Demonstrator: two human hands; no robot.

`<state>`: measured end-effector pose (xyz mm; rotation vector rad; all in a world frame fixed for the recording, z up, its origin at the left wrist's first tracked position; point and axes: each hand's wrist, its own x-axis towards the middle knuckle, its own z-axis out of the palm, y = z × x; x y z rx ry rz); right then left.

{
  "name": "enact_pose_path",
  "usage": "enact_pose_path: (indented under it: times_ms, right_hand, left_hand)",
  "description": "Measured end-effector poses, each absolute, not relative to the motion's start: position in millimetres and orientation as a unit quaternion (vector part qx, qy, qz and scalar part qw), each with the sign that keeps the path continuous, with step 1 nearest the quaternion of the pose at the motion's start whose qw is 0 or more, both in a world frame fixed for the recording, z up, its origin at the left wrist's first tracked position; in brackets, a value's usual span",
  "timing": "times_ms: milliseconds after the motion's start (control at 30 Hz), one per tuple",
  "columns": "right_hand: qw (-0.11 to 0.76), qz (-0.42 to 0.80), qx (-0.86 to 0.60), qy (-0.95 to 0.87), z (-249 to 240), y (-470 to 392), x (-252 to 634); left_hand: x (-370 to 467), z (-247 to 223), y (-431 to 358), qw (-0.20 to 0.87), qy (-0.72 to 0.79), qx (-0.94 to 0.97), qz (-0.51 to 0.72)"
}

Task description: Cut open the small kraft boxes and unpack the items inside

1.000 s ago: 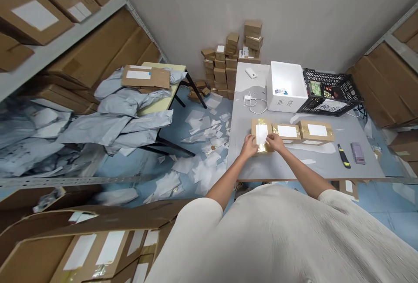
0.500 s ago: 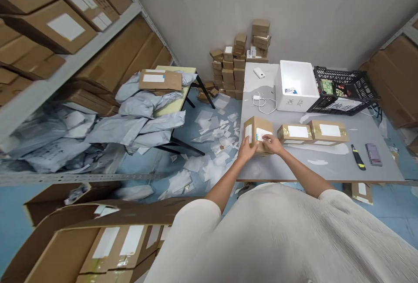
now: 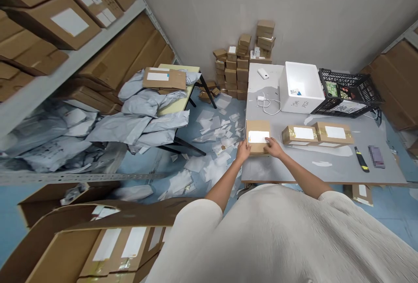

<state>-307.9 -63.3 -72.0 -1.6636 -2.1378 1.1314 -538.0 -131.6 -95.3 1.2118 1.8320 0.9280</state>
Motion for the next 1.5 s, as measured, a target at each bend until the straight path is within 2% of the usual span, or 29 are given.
enact_pose_path:
  times_ms: [100,233,433,633,833,967,1100,1200,1333,1500]
  right_hand:
    - [0.103,0.397,-0.557,-0.722,-72.7,-55.9,-305.9]
    - [0.124,0.393,-0.537,-0.736,-72.7,-48.7,-287.2]
    - [0.149,0.286,-0.531,-0.784,-53.8,-24.6,-212.3]
    - [0.033,0.175,-0.585,-0.791,-32.6,14.8,-134.5]
    - [-0.100,0.137,-0.512,-0.842,-33.1,58.4,-102.2]
    - [-0.136,0.122,-0.466,-0.866,-34.3,74.7,-97.2]
    - [-0.121,0.112,-0.448,-0.878,-27.7,73.2,-100.3]
    - [-0.098,0.143,-0.494,-0.852,-23.6,67.7,-110.7]
    - [-0.060,0.300,-0.586,-0.750,-32.2,60.7,-128.1]
    - [-0.033,0.402,-0.575,-0.711,-55.9,45.2,-139.6]
  left_hand:
    - [-535.6,-89.9,-128.3,0.360,0.715,0.474,0.366]
    - [-526.9,-76.3,-124.4,0.326,0.778,0.456,0.283]
    - [-484.0,-48.6,-113.3,0.230,0.773,0.535,0.254]
    - [-401.9,-27.8,-88.5,0.249,0.711,0.614,0.236]
    - [-320.1,-28.5,-67.9,0.314,0.698,0.610,0.208]
    - [-284.3,-30.4,-64.9,0.341,0.696,0.605,0.183]
    - [-272.0,-30.7,-71.1,0.358,0.699,0.599,0.157]
    - [-275.1,-29.9,-75.0,0.357,0.703,0.596,0.150]
    - [-286.1,-28.3,-77.2,0.340,0.721,0.586,0.147]
    - [-308.7,-28.8,-87.8,0.315,0.733,0.594,0.107]
